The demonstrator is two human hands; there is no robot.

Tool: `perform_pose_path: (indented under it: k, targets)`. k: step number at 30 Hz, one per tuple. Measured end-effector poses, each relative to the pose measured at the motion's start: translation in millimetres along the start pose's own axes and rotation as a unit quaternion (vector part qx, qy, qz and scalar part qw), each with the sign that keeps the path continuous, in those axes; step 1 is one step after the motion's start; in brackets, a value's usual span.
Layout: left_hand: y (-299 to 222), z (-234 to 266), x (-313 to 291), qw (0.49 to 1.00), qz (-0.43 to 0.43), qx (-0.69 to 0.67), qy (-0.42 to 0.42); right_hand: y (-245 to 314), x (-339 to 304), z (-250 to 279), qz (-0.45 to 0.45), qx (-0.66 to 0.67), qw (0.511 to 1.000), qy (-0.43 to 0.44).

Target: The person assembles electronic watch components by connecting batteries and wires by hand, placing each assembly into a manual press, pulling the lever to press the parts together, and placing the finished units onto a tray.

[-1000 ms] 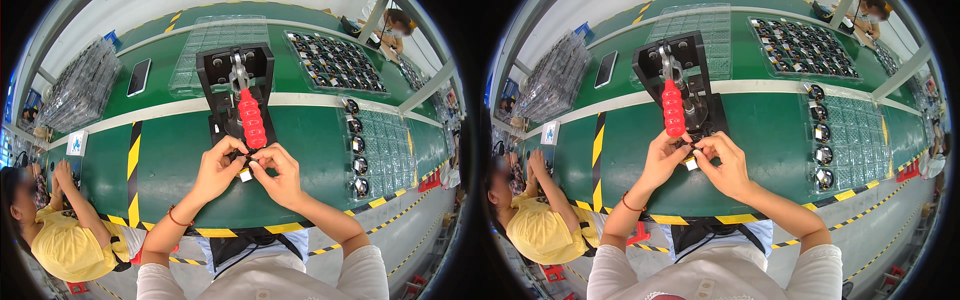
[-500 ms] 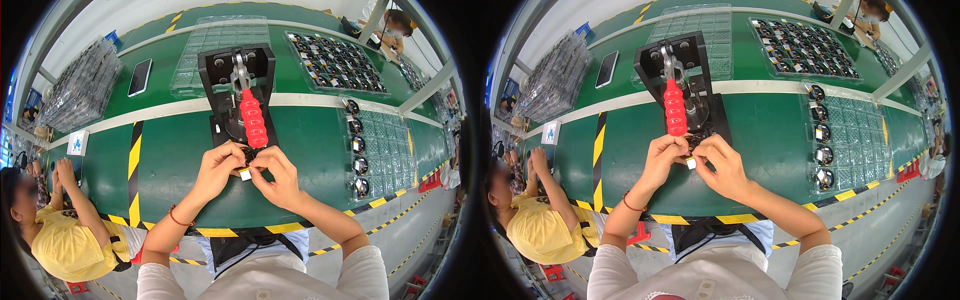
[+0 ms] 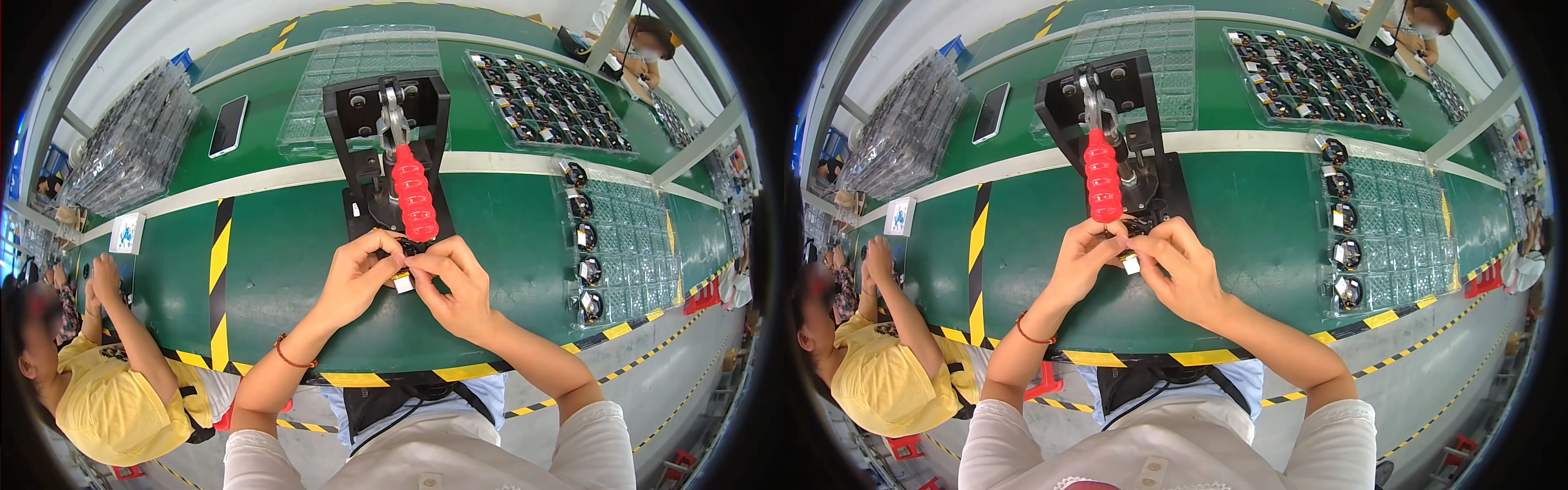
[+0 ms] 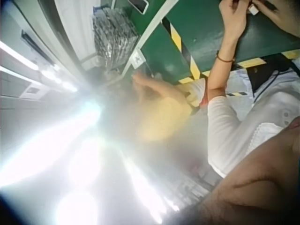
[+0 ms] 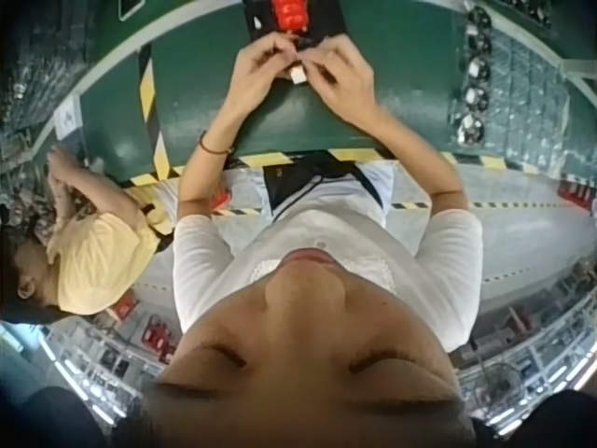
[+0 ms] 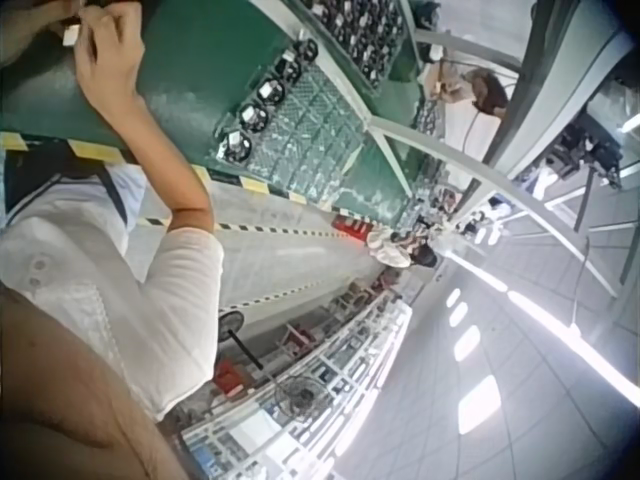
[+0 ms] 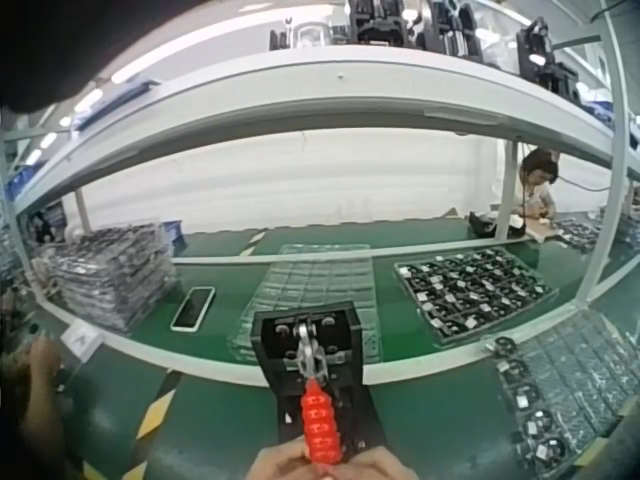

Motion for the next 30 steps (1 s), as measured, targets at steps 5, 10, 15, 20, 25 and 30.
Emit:
perform_pose_path:
  k: [5,10,15,20,25,30]
  targets:
    - [-0.4,2.6,-0.7,0.999,-0.030,0.021,-0.002,2.4,0.2,-1.7,0.025,-0.028,0.999,0.006]
    - [-0.7,2.1,1.1,1.000,0.019,-0.005,-0.002,2.7,-1.3,-1.9,0.047,-0.026,0.999,0.004]
    - [1.7,2.3,1.6,1.000,0.014,0.003,-0.001,3.1,-0.7,-1.8,0.054,-0.029,0.998,0.002]
    - [3.5,2.0,1.8,0.998,0.056,-0.018,-0.011,1.1,2.0,1.0,0.014,-0.013,1.000,-0.004]
    - [-10.0,0.2,1.8,0.998,-0.028,-0.025,-0.059,-2.0,1.6,2.4,0.002,-0.024,1.000,-0.005]
    - [-6.0,0.0,2.4,0.998,-0.032,0.008,-0.055,-3.3,0.2,1.1,0.006,-0.026,1.000,0.002]
Point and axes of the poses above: each hand's wrist, its own x-axis towards the middle knuckle, its own z-axis out of the back of the hand, y = z × x, the point moved 6 cm from there along x, towards the middle knuckle, and after that the axes turned 9 degrees about x, right-handed, at the moved point
